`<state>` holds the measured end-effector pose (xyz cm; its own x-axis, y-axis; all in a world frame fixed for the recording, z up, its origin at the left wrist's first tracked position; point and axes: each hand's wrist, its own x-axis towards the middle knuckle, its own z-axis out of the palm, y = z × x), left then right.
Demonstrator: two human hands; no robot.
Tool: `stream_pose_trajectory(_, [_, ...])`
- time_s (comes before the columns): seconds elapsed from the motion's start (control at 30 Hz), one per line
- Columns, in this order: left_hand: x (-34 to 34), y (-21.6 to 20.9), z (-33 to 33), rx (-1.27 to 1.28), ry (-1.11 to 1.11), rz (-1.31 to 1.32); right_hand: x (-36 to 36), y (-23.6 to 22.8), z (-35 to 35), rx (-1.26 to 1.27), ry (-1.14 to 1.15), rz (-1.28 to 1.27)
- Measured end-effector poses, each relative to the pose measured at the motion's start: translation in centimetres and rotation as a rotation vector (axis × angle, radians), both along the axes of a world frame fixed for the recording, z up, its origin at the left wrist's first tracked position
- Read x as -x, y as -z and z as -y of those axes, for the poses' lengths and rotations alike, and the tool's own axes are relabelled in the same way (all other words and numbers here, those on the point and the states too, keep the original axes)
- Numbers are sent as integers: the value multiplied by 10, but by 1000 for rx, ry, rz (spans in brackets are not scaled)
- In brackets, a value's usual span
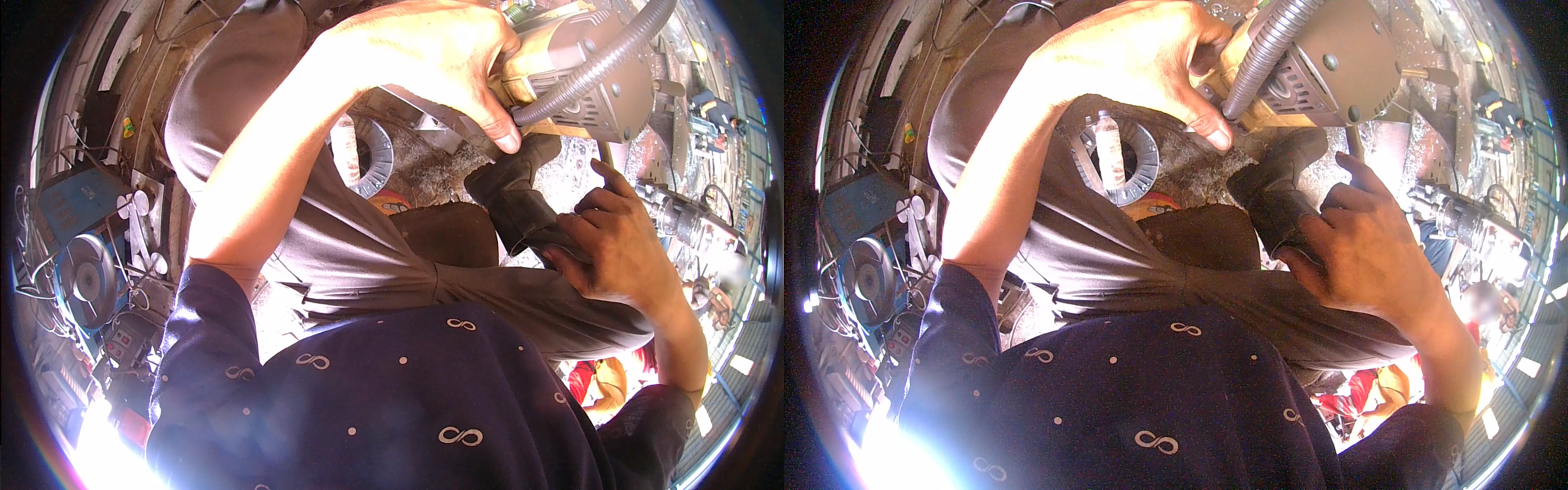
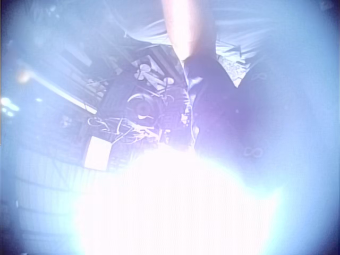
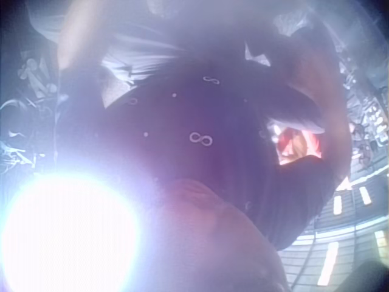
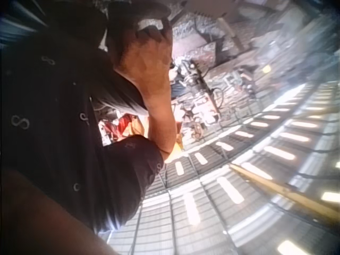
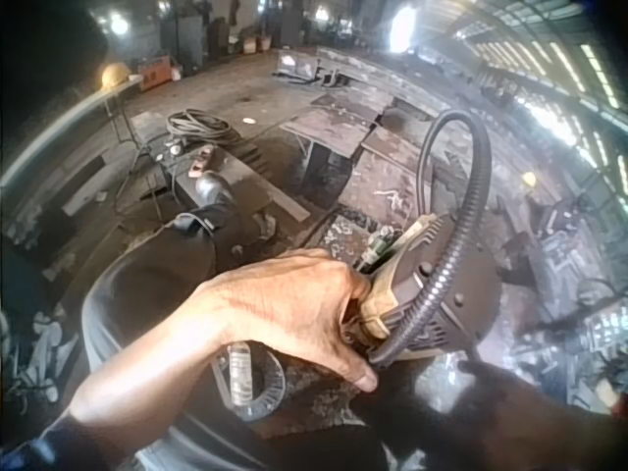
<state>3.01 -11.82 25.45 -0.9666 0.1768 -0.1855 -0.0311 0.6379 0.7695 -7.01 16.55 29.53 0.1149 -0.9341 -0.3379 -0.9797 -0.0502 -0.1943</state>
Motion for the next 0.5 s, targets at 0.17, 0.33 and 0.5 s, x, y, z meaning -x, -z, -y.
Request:
stream_pose_trajectory(0.17, [2, 3, 0, -24, 8, -16, 0, 2, -1, -1, 13, 3])
stream_pose_trajectory(0.33, [3, 5, 2, -58, 15, -18, -1, 3, -2, 19, 10, -2])
stream_pose_trajectory(0.5, [2, 0, -1, -21, 0, 9, -1, 5, -2, 14, 17, 3])
